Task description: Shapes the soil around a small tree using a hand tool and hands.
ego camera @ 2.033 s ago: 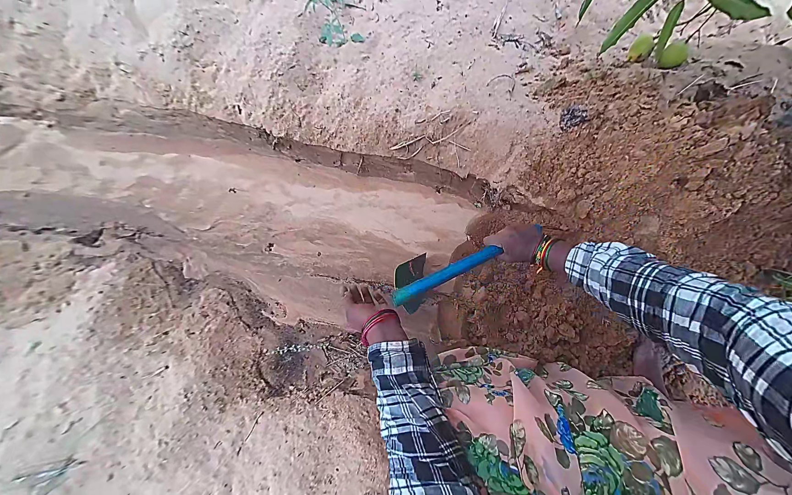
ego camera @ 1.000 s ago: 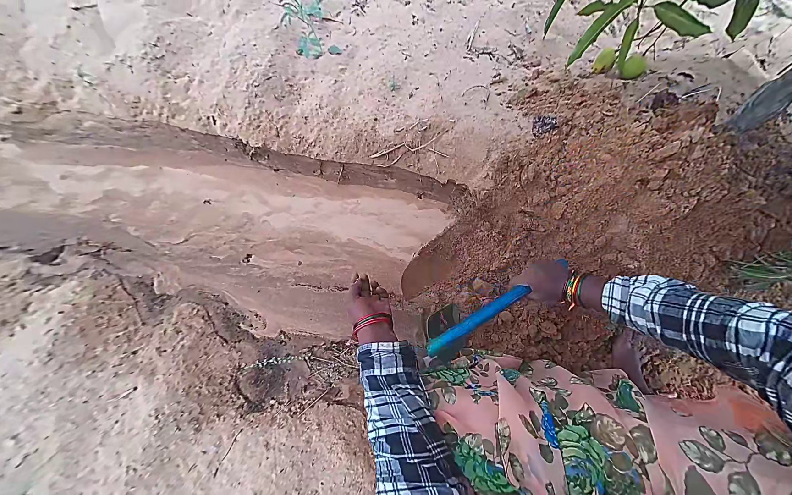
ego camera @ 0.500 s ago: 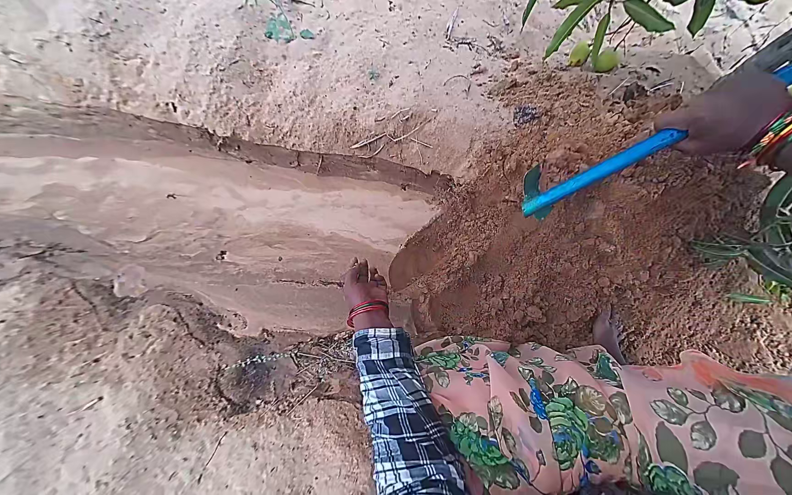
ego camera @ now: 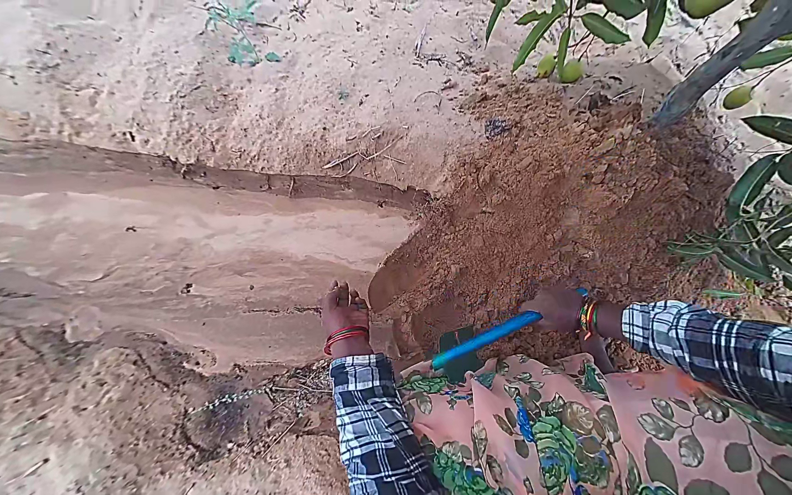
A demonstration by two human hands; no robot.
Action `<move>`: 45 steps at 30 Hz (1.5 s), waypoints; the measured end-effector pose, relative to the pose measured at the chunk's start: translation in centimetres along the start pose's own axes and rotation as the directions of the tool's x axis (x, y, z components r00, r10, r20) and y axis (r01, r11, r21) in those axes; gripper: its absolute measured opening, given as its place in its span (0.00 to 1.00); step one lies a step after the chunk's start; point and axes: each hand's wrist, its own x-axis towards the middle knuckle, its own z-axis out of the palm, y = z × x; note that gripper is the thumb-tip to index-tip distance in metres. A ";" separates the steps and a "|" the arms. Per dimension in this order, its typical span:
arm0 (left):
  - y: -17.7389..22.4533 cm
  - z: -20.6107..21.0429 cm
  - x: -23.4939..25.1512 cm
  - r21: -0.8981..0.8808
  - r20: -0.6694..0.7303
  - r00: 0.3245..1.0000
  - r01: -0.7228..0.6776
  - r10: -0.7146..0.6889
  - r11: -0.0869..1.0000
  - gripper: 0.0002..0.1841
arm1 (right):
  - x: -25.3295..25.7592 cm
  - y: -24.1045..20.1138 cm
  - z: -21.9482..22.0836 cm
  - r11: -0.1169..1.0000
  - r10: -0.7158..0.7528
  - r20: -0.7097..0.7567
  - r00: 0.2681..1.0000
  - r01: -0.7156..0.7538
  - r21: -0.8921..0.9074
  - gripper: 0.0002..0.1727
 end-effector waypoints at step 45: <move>-3.3 2.0 -3.5 0.656 0.486 0.873 -0.332 -0.043 0.678 0.21 | 0.6 -8.7 6.7 0.607 0.137 0.060 0.989 -0.132 0.784 0.34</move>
